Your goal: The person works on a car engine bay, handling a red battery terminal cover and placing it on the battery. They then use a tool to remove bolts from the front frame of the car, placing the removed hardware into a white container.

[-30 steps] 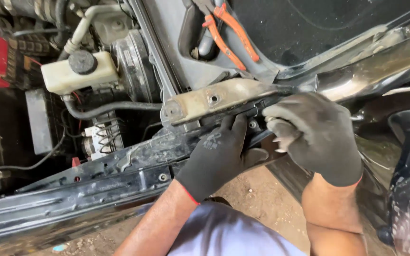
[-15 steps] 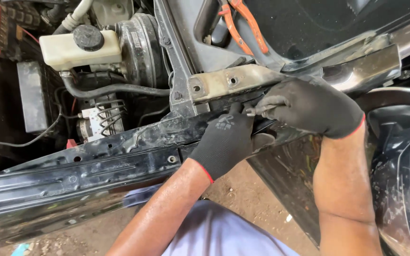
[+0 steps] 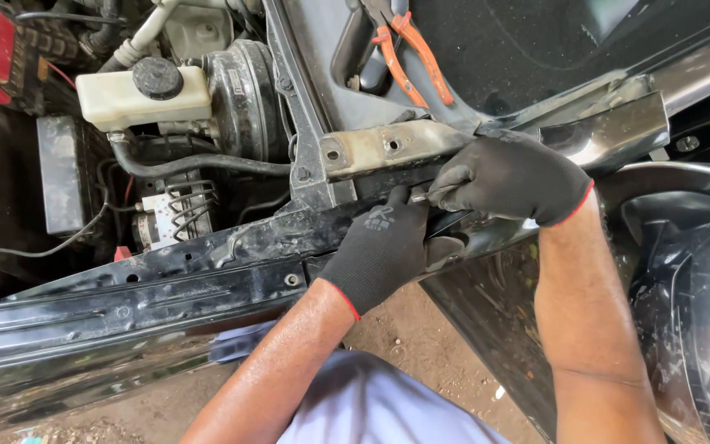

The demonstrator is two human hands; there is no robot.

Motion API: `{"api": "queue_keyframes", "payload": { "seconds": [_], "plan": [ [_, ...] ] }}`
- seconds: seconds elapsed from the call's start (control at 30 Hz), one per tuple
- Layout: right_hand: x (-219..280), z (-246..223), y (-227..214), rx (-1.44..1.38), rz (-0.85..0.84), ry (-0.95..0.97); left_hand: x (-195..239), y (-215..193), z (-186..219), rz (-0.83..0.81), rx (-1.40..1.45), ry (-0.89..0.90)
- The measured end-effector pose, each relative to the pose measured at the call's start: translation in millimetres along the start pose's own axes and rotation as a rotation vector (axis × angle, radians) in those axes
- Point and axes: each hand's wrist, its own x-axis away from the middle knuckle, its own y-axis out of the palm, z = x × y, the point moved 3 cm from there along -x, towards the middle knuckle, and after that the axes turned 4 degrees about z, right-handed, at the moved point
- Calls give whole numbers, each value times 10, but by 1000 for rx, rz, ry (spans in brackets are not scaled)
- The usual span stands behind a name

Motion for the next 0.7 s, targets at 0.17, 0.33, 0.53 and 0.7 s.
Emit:
{"api": "queue_keyframes", "payload": {
  "seconds": [0.17,0.33,0.53,0.7],
  "plan": [
    [-8,-126,-28,-31,-2,20,-16,8,-8,-43,4,-41],
    [129,-131,50,-6,183,33,-23,-70,28,-54,-5,-58],
    [320,-218,81,113,328,-14,-4,52,14,49,49,24],
    [299,-344,235,76,413,-77,121,-51,-70,-28,30,-120]
  ]
}}
